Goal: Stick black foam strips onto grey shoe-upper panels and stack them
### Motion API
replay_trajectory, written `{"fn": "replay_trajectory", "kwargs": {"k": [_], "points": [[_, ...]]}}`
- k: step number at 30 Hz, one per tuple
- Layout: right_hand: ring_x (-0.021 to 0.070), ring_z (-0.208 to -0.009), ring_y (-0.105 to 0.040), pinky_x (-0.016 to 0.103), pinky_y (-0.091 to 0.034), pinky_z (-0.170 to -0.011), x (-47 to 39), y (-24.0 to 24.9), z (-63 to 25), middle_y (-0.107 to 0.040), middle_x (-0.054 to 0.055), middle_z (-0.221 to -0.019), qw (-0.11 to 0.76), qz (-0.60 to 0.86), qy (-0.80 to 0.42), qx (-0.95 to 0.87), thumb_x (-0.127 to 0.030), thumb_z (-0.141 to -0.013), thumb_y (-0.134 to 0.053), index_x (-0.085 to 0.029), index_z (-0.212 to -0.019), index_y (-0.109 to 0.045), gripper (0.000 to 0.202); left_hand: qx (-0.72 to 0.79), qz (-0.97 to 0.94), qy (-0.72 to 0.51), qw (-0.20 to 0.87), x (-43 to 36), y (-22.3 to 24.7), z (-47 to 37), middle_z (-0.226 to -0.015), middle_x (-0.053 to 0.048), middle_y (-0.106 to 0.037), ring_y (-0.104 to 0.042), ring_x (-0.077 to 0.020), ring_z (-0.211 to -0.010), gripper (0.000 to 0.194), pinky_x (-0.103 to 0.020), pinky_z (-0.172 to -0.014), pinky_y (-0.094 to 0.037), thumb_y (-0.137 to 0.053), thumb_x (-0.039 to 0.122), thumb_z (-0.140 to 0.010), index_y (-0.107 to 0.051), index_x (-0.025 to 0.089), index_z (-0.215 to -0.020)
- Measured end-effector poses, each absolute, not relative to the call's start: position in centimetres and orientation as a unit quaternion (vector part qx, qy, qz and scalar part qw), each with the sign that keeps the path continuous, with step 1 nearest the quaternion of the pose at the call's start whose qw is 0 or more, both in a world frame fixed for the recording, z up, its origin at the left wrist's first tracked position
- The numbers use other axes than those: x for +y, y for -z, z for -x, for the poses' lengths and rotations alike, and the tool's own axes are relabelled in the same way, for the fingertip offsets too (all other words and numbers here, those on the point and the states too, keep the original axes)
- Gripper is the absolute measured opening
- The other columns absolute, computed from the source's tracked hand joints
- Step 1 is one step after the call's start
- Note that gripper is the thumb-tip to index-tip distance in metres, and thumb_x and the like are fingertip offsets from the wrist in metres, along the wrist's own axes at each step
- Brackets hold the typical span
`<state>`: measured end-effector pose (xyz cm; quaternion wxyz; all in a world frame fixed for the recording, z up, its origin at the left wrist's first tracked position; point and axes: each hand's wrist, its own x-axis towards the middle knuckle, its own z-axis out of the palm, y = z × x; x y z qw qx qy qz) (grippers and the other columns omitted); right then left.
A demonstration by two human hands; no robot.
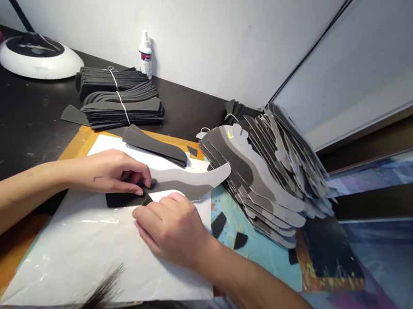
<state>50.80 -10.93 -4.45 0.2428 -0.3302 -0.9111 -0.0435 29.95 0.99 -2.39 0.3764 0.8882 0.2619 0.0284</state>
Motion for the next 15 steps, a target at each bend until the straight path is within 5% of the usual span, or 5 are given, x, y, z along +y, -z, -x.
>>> {"fn": "replay_trajectory", "kwargs": {"k": [8,15], "points": [[0.0164,-0.074,-0.059,0.033,-0.034,-0.071,-10.7,4.4,-51.4,-0.067,0.000,-0.077,0.240,0.350,-0.001,-0.905,-0.024,-0.096,-0.051,-0.018,-0.094,-0.060,0.011,0.248,-0.898,-0.050,0.360,0.9,2.5,-30.1,-0.066,0.001,-0.063,-0.050,-0.0108,-0.055,0.026,-0.020,-0.055,-0.036,-0.066,0.043,-0.089,-0.075,0.023,-0.103],[0.0176,-0.079,-0.063,0.031,-0.038,-0.073,-9.1,4.0,-53.2,-0.072,0.002,-0.085,0.249,0.423,-0.009,-0.871,-0.034,-0.100,-0.054,-0.017,-0.118,-0.057,0.025,0.171,-0.935,-0.137,0.278,-0.3,4.4,-31.0,-0.061,-0.002,-0.061,-0.047,-0.0123,-0.051,0.024,-0.025,-0.054,-0.030,-0.056,0.036,-0.097,-0.075,0.021,-0.100]]}}
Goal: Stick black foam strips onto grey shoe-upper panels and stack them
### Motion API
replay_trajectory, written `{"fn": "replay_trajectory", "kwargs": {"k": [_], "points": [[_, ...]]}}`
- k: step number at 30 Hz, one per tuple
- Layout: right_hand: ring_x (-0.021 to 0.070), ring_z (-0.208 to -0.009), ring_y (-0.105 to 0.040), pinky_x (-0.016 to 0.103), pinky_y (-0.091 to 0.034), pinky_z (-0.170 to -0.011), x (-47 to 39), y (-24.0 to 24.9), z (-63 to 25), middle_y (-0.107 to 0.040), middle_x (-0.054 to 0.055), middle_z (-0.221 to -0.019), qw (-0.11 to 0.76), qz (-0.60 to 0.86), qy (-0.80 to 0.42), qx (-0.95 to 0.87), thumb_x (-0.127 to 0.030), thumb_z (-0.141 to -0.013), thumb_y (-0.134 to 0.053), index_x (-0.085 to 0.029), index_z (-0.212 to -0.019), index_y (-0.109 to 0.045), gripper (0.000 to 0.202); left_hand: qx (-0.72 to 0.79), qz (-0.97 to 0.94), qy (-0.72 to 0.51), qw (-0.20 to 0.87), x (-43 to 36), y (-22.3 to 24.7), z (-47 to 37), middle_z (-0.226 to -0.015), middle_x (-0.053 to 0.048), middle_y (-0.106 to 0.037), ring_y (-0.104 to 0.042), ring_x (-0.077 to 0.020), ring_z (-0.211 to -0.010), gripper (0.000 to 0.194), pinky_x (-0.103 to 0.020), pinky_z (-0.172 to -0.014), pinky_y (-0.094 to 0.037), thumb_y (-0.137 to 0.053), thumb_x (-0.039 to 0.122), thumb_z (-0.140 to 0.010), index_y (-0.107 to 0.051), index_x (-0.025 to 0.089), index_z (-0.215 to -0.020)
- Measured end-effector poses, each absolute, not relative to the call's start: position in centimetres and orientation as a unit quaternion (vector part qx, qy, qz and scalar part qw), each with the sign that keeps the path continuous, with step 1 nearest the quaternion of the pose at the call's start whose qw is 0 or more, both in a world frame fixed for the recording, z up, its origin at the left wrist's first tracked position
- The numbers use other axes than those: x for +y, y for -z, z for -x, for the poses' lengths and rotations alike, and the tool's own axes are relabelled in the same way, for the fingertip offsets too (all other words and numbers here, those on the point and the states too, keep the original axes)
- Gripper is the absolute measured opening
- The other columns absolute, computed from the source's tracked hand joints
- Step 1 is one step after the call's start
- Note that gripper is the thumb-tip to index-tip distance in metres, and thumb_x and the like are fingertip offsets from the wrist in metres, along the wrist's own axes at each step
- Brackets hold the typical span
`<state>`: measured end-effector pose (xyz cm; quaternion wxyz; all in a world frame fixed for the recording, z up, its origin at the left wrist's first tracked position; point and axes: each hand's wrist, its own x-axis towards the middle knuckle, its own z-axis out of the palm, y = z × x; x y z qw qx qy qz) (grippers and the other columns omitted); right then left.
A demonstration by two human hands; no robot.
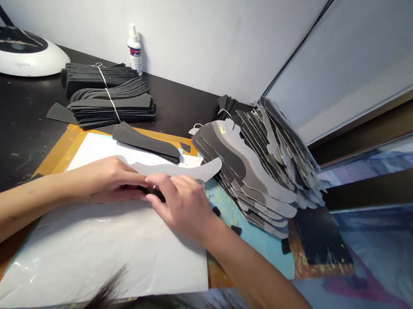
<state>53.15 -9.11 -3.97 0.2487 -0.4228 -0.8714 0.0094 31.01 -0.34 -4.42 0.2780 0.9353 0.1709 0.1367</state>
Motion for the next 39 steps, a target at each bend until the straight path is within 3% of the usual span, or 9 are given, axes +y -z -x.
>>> {"fn": "replay_trajectory", "kwargs": {"k": [3,5,8,13,17,22,31,39], "points": [[0.0184,-0.079,-0.063,0.032,-0.037,-0.073,-8.2,2.4,-55.2,-0.072,0.002,-0.083,0.240,0.466,0.046,-0.851,-0.040,-0.099,-0.056,-0.019,-0.108,-0.065,0.024,0.192,-0.932,-0.134,0.276,-0.3,4.7,-31.0,-0.063,-0.002,-0.062,-0.049,-0.0124,-0.052,0.026,-0.024,-0.056,-0.031,-0.051,0.037,-0.100,-0.073,0.021,-0.099],[0.0175,-0.073,-0.061,0.032,-0.035,-0.066,-7.9,1.3,-56.7,-0.070,0.002,-0.078,0.223,0.546,0.077,-0.804,-0.032,-0.099,-0.055,-0.021,-0.088,-0.070,0.022,0.209,-0.926,-0.119,0.291,-0.1,4.6,-31.0,-0.063,-0.001,-0.060,-0.048,-0.0120,-0.053,0.028,-0.023,-0.056,-0.032,-0.051,0.040,-0.099,-0.071,0.021,-0.093],[0.0152,-0.061,-0.057,0.031,-0.028,-0.054,-7.8,0.5,-58.1,-0.069,0.002,-0.076,0.166,0.645,0.046,-0.745,-0.019,-0.093,-0.060,-0.022,-0.079,-0.073,0.019,0.226,-0.914,-0.101,0.320,0.0,4.2,-31.0,-0.062,0.001,-0.059,-0.045,-0.0110,-0.052,0.026,-0.022,-0.056,-0.032,-0.054,0.040,-0.098,-0.071,0.022,-0.090],[0.0173,-0.066,-0.062,0.030,-0.033,-0.056,-7.7,1.2,-58.3,-0.073,0.003,-0.079,0.126,0.650,-0.052,-0.748,-0.005,-0.084,-0.061,-0.023,-0.077,-0.075,0.025,0.239,-0.894,-0.081,0.369,0.0,3.7,-31.0,-0.054,0.003,-0.056,-0.043,-0.0085,-0.047,0.025,-0.019,-0.051,-0.031,-0.057,0.040,-0.095,-0.071,0.021,-0.087],[0.0187,-0.076,-0.067,0.029,-0.041,-0.063,-7.5,1.2,-58.3,-0.076,0.002,-0.084,0.130,0.671,-0.122,-0.719,-0.005,-0.085,-0.057,-0.024,-0.085,-0.076,0.027,0.242,-0.888,-0.032,0.390,0.2,3.4,-30.9,-0.051,0.004,-0.054,-0.045,-0.0085,-0.045,0.035,-0.017,-0.048,-0.032,-0.050,0.047,-0.098,-0.068,0.018,-0.088],[0.0190,-0.087,-0.068,0.028,-0.043,-0.072,-7.4,0.5,-58.4,-0.077,0.001,-0.091,0.116,0.678,-0.179,-0.703,-0.007,-0.085,-0.053,-0.023,-0.088,-0.074,0.027,0.246,-0.887,-0.013,0.390,0.1,3.0,-30.9,-0.052,0.004,-0.054,-0.045,-0.0081,-0.046,0.032,-0.016,-0.049,-0.032,-0.050,0.042,-0.098,-0.067,0.017,-0.087],[0.0177,-0.079,-0.063,0.027,-0.037,-0.062,-7.4,0.6,-58.2,-0.073,0.001,-0.088,0.117,0.677,-0.238,-0.687,-0.005,-0.084,-0.046,-0.023,-0.100,-0.060,0.028,0.246,-0.893,-0.008,0.377,0.2,3.2,-31.0,-0.055,0.003,-0.055,-0.043,-0.0083,-0.050,0.032,-0.017,-0.050,-0.029,-0.050,0.042,-0.098,-0.067,0.017,-0.087],[0.0159,-0.075,-0.062,0.025,-0.038,-0.061,-7.3,0.9,-58.8,-0.071,0.000,-0.083,0.153,0.650,-0.263,-0.697,-0.010,-0.085,-0.049,-0.024,-0.096,-0.060,0.021,0.239,-0.891,-0.016,0.385,0.1,3.0,-30.9,-0.051,0.005,-0.054,-0.044,-0.0071,-0.046,0.029,-0.015,-0.049,-0.031,-0.051,0.039,-0.098,-0.067,0.017,-0.088]]}}
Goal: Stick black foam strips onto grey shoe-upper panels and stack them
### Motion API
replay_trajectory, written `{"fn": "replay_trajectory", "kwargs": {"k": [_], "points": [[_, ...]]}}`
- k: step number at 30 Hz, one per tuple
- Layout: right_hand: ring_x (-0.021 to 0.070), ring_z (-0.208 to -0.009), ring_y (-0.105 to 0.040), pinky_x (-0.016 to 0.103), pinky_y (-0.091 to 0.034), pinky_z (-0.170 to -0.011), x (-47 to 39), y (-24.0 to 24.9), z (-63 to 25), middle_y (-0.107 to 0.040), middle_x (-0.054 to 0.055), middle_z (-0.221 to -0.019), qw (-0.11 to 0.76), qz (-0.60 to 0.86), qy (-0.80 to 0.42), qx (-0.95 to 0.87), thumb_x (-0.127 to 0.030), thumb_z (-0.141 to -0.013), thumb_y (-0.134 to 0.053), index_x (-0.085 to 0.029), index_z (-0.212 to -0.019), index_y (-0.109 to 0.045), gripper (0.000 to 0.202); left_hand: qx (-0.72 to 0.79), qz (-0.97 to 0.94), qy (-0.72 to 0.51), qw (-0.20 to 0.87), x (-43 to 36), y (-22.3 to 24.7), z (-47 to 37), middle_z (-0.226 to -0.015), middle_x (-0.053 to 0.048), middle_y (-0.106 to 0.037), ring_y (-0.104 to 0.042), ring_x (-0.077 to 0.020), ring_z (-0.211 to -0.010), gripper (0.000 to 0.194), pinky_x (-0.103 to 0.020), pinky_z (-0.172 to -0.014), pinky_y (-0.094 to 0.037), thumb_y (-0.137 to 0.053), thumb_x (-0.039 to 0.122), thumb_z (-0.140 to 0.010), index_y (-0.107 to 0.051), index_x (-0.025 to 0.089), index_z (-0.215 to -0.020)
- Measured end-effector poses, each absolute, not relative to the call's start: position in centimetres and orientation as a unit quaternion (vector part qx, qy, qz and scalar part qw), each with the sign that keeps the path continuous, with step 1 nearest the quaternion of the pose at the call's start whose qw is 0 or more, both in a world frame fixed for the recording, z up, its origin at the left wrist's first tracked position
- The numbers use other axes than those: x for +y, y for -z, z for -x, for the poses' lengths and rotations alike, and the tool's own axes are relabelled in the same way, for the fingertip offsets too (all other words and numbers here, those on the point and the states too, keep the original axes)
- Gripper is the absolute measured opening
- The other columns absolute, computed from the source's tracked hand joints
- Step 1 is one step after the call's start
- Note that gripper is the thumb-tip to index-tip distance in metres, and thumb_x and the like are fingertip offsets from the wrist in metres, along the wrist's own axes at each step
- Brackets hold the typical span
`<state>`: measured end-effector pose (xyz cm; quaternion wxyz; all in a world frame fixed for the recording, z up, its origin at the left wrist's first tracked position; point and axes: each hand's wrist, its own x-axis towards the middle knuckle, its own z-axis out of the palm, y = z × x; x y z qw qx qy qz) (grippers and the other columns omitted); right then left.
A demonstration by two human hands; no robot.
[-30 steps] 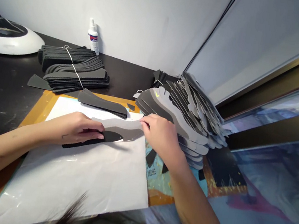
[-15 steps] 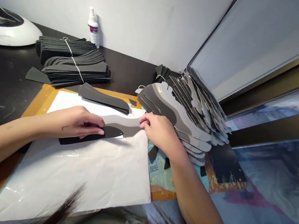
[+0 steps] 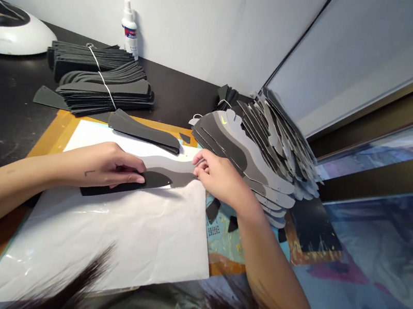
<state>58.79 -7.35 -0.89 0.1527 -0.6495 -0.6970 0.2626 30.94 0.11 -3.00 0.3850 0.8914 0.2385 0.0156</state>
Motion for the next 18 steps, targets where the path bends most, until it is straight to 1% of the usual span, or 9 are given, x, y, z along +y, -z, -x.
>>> {"fn": "replay_trajectory", "kwargs": {"k": [3,6,8,14,18], "points": [[0.0149,-0.072,-0.063,0.025,-0.039,-0.061,-7.33,0.65,-58.88,-0.070,-0.002,-0.078,0.163,0.644,-0.286,-0.690,-0.012,-0.085,-0.052,-0.024,-0.094,-0.061,0.018,0.240,-0.893,-0.016,0.382,0.15,3.11,-30.96,-0.051,0.005,-0.054,-0.044,-0.0071,-0.046,0.029,-0.014,-0.049,-0.032,-0.051,0.040,-0.098,-0.067,0.018,-0.087],[0.0150,-0.072,-0.064,0.025,-0.040,-0.061,-7.31,0.68,-58.76,-0.070,-0.003,-0.077,0.159,0.647,-0.288,-0.688,-0.017,-0.082,-0.061,-0.024,-0.092,-0.062,0.012,0.242,-0.892,-0.015,0.381,0.20,3.20,-30.96,-0.051,0.006,-0.053,-0.045,-0.0073,-0.045,0.029,-0.015,-0.049,-0.033,-0.051,0.040,-0.099,-0.067,0.018,-0.087],[0.0147,-0.071,-0.063,0.025,-0.039,-0.061,-7.31,0.87,-58.64,-0.070,-0.003,-0.076,0.150,0.649,-0.280,-0.691,-0.017,-0.080,-0.065,-0.024,-0.090,-0.062,0.012,0.240,-0.894,-0.014,0.378,0.22,3.24,-30.93,-0.051,0.006,-0.053,-0.044,-0.0073,-0.046,0.029,-0.015,-0.049,-0.032,-0.051,0.040,-0.099,-0.067,0.018,-0.088],[0.0135,-0.071,-0.060,0.025,-0.034,-0.060,-7.40,1.16,-58.30,-0.068,-0.003,-0.076,0.115,0.646,-0.231,-0.718,-0.014,-0.082,-0.063,-0.023,-0.082,-0.063,0.009,0.240,-0.912,-0.028,0.333,0.10,3.44,-30.82,-0.053,0.007,-0.046,-0.037,-0.0067,-0.047,0.028,-0.016,-0.048,-0.027,-0.053,0.041,-0.098,-0.068,0.019,-0.092],[0.0142,-0.071,-0.058,0.027,-0.030,-0.059,-7.54,1.22,-58.18,-0.069,-0.002,-0.079,0.067,0.635,-0.165,-0.752,-0.014,-0.086,-0.061,-0.022,-0.082,-0.061,0.009,0.250,-0.906,-0.026,0.341,0.06,3.45,-30.87,-0.053,0.008,-0.045,-0.037,-0.0066,-0.046,0.026,-0.015,-0.048,-0.028,-0.055,0.042,-0.097,-0.069,0.020,-0.093]]}}
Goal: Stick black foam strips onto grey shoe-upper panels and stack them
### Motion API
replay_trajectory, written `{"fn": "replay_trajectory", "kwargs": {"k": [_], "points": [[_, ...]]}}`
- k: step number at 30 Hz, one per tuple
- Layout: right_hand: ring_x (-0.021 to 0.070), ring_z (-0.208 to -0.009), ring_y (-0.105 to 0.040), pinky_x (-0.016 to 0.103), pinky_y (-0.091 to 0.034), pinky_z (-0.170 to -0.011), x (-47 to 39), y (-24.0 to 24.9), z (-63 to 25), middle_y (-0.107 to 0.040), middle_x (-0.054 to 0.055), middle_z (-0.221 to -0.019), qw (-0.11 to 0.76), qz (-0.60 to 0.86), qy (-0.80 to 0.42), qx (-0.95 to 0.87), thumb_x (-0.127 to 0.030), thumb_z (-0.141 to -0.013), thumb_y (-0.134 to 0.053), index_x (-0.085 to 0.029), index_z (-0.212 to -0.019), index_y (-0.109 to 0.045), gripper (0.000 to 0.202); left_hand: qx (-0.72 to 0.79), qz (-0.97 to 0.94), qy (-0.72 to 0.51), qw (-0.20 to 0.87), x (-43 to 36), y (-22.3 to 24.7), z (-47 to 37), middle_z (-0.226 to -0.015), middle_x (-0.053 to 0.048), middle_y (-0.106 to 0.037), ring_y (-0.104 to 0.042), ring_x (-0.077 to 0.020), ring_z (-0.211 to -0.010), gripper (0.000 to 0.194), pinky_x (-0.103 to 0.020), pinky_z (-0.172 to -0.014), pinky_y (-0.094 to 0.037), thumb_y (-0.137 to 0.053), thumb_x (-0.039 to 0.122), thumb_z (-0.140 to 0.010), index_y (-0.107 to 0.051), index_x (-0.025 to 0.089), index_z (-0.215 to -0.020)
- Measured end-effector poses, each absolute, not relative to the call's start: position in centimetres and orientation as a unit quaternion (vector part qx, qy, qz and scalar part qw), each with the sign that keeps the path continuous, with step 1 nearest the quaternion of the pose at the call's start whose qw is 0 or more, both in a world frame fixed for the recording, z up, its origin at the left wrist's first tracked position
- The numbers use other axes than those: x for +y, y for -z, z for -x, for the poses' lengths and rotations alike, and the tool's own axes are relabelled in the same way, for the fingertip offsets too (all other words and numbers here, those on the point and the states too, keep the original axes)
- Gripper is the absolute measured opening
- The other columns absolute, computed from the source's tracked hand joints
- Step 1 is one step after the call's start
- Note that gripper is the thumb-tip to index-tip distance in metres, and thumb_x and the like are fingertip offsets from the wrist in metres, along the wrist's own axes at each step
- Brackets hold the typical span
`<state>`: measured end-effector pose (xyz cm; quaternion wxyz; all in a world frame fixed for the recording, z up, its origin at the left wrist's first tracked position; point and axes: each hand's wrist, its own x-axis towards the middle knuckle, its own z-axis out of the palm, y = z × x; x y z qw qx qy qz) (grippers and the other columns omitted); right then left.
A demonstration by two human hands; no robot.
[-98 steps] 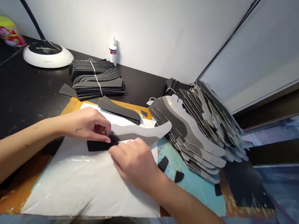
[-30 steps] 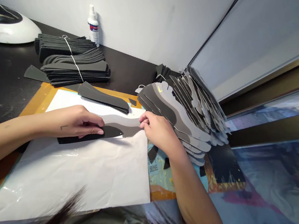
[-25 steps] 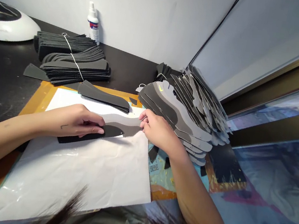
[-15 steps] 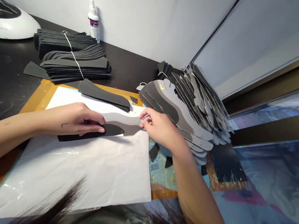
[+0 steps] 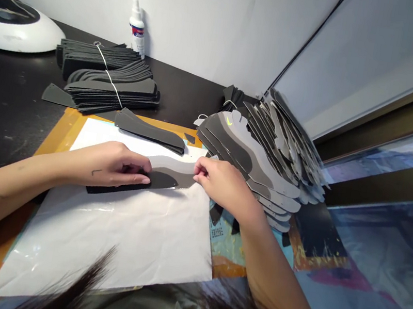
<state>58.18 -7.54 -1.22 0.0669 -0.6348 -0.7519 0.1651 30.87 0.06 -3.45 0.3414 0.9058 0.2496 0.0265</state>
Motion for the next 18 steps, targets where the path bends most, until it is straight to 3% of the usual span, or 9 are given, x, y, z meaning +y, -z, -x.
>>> {"fn": "replay_trajectory", "kwargs": {"k": [3,6,12,18], "points": [[0.0162,-0.080,-0.060,0.028,-0.030,-0.061,-7.6,1.3,-58.0,-0.069,-0.001,-0.088,0.061,0.612,-0.105,-0.782,-0.014,-0.088,-0.061,-0.022,-0.086,-0.061,0.008,0.251,-0.889,-0.020,0.382,0.1,3.4,-30.9,-0.053,0.007,-0.051,-0.042,-0.0066,-0.045,0.027,-0.014,-0.048,-0.030,-0.054,0.042,-0.097,-0.068,0.019,-0.094],[0.0173,-0.086,-0.058,0.028,-0.031,-0.064,-7.7,1.2,-57.4,-0.068,0.001,-0.094,0.114,0.598,-0.059,-0.791,-0.022,-0.089,-0.066,-0.023,-0.092,-0.062,0.004,0.245,-0.887,-0.021,0.391,0.0,3.2,-31.0,-0.054,0.007,-0.053,-0.045,-0.0069,-0.047,0.027,-0.015,-0.049,-0.031,-0.054,0.041,-0.098,-0.069,0.018,-0.095],[0.0126,-0.070,-0.053,0.026,-0.030,-0.061,-8.0,1.3,-55.5,-0.060,-0.003,-0.071,0.174,0.571,-0.215,-0.773,-0.040,-0.092,-0.065,-0.022,-0.076,-0.062,0.025,0.237,-0.903,-0.028,0.357,-0.1,3.2,-31.1,-0.059,0.006,-0.053,-0.042,-0.0076,-0.051,0.024,-0.017,-0.052,-0.031,-0.053,0.037,-0.099,-0.069,0.018,-0.098],[0.0156,-0.073,-0.048,0.027,-0.034,-0.074,-7.7,3.1,-54.6,-0.057,-0.002,-0.068,0.215,0.527,-0.205,-0.796,-0.032,-0.096,-0.060,-0.020,-0.068,-0.054,0.030,0.218,-0.914,-0.060,0.336,0.1,3.7,-31.1,-0.059,0.004,-0.057,-0.044,-0.0086,-0.049,0.024,-0.020,-0.051,-0.031,-0.055,0.038,-0.097,-0.068,0.018,-0.096]]}}
